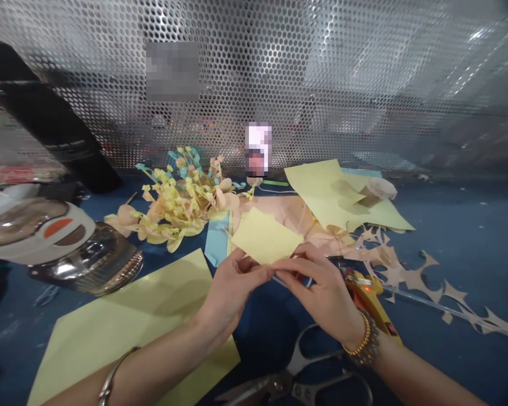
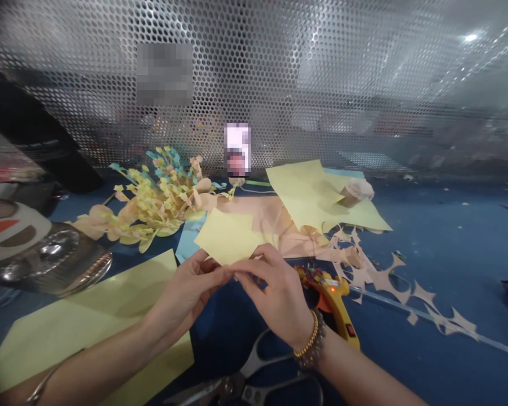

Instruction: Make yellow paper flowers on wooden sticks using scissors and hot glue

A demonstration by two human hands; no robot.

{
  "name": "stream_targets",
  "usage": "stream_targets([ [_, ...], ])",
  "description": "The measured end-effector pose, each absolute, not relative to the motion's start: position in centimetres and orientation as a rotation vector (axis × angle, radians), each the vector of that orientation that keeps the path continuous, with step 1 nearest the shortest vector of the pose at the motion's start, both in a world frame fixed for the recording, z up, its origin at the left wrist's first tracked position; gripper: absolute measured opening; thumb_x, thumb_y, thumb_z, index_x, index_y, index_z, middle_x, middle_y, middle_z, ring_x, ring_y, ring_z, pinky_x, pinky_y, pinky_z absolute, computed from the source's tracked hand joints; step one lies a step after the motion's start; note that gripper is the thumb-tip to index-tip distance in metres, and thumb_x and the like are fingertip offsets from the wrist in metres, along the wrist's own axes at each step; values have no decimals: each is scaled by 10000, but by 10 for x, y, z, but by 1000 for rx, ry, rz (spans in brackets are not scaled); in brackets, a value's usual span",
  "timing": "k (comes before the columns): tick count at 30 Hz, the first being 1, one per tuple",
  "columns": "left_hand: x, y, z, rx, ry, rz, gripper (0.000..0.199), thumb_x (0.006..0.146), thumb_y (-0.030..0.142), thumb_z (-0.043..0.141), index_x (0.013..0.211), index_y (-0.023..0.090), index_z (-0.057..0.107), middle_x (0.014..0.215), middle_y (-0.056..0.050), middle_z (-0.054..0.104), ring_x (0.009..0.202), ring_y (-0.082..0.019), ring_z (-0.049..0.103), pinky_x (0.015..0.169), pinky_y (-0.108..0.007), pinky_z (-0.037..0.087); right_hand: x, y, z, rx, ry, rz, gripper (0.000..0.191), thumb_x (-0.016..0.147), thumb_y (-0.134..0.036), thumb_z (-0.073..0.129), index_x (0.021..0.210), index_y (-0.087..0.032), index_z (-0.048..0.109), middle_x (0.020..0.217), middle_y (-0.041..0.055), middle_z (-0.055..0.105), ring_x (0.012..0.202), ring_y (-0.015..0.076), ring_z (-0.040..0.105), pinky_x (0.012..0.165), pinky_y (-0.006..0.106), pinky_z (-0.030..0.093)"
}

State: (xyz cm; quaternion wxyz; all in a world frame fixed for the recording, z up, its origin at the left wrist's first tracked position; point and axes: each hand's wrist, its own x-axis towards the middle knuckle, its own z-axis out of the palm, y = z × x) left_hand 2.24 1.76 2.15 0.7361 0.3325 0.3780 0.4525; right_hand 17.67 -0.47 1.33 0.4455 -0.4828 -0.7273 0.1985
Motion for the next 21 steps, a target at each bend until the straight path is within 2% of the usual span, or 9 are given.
stream_targets([
  [3,23,17,21,717,817,994,365,653,107,737,995,166,625,964,-55,697,916,-174,624,815,-269,464,176,-4,12,-1204,-1790,516,151,826,-125,611,910,-212,700,800,15,528,720,136,573,630,254,469],
  [9,21,16,12,744,889,956,192,676,205,758,821,136,651,806,-29,685,798,-134,622,776,-250,480,179,-4,6,-1209,-1749,492,128,825,-132,615,892,-205,696,823,18,543,702,124,565,632,241,480],
  [14,21,14,9,772,943,874,218,678,265,764,699,137,589,719,-23,674,729,-131,632,705,-243,496,182,-8,6,-1235,-1720,530,109,813,-125,626,866,-202,682,845,12,554,666,106,561,607,223,487],
  [21,23,15,13,801,980,900,193,666,225,767,756,151,612,677,15,625,671,-97,578,655,-207,480,182,-8,6,-1239,-1724,587,111,819,-126,613,852,-214,672,868,15,561,716,127,582,640,253,501],
])
